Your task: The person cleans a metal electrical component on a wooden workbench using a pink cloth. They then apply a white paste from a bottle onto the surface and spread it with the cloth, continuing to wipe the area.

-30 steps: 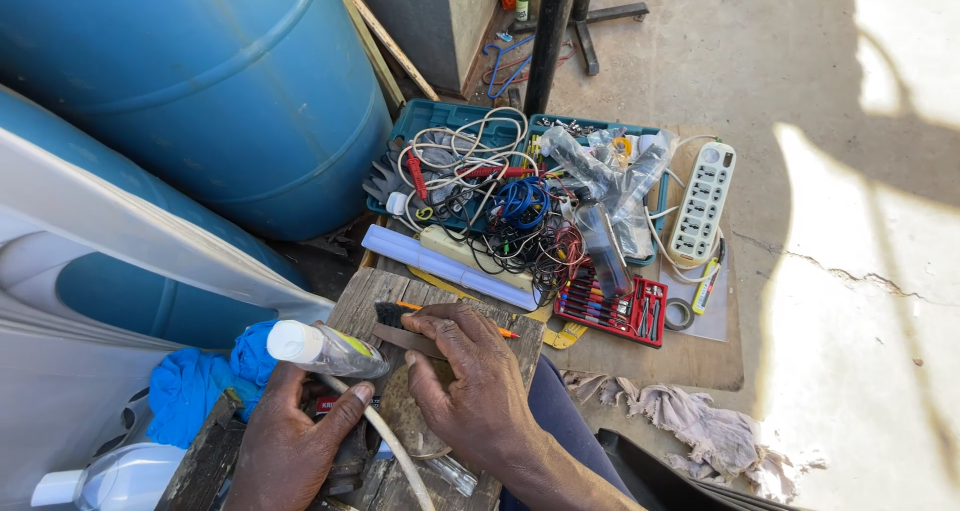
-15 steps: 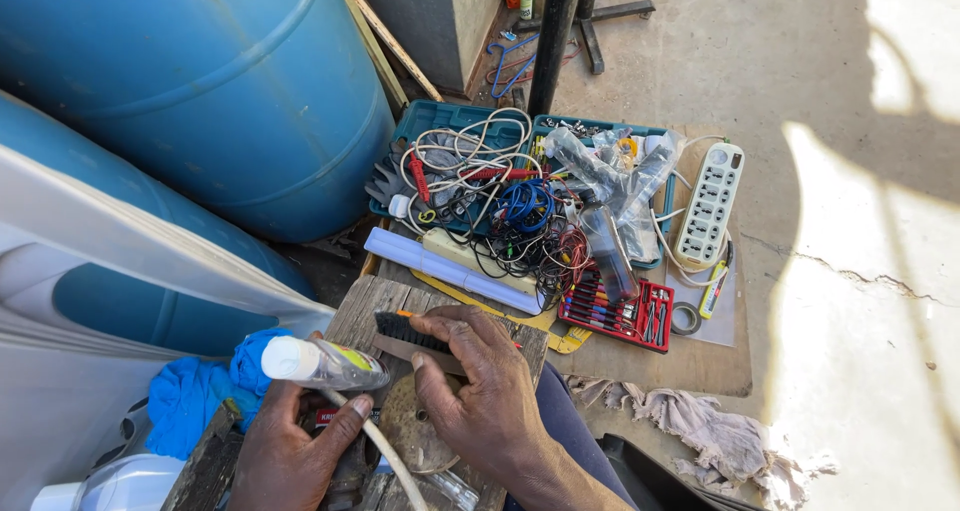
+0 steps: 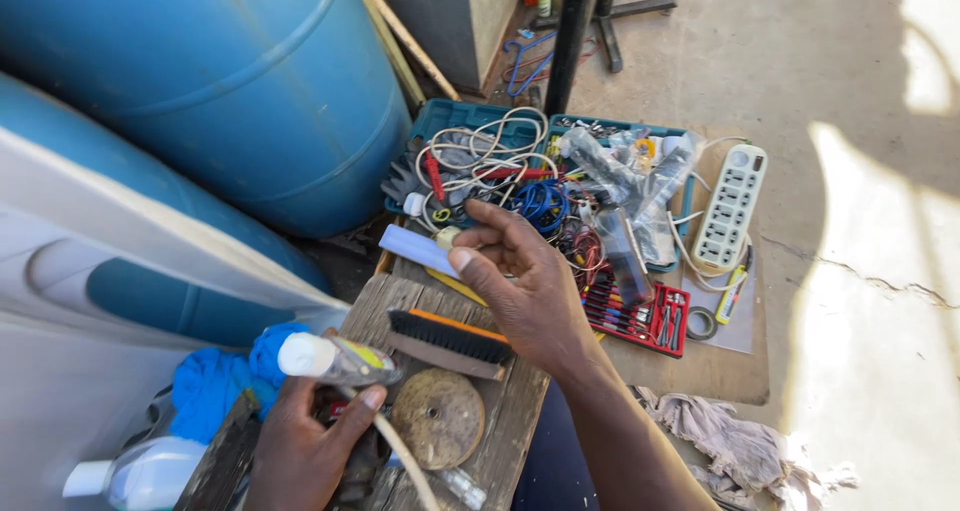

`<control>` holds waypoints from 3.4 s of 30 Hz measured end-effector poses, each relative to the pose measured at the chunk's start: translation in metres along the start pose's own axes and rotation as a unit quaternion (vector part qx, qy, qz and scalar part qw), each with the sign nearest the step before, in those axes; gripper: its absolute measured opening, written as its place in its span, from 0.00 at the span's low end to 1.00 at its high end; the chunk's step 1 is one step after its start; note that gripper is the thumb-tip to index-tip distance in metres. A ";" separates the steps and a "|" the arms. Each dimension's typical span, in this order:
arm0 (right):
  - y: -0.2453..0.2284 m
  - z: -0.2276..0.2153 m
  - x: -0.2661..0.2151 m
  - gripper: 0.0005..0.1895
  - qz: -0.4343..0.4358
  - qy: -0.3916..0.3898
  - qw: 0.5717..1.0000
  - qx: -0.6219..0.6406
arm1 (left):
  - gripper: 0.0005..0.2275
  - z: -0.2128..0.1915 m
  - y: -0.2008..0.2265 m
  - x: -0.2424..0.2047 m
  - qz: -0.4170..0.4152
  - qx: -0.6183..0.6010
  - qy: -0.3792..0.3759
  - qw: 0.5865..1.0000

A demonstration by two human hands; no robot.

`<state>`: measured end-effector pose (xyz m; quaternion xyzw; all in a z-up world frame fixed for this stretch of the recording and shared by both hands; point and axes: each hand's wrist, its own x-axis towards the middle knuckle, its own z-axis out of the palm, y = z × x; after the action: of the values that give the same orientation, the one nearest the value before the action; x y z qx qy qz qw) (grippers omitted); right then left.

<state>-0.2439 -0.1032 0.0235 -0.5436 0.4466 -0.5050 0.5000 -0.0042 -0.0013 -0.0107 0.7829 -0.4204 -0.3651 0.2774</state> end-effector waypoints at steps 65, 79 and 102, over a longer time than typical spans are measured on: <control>0.033 0.040 -0.187 0.15 -0.226 -0.034 0.959 -0.165 | 0.39 -0.034 -0.013 -0.169 -0.050 0.014 0.089 0.995; 0.031 0.054 -0.203 0.15 -0.241 -0.079 0.952 -0.174 | 0.37 -0.025 -0.083 -0.199 -0.092 -0.088 0.036 0.991; -0.010 0.054 -0.216 0.13 -0.267 -0.167 0.945 -0.092 | 0.31 0.028 -0.212 -0.168 0.206 0.139 0.118 0.961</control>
<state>-0.2100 0.1171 0.0123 -0.7633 0.2394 -0.4785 0.3622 0.0063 0.2446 -0.1269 0.7478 -0.5833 -0.1431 0.2830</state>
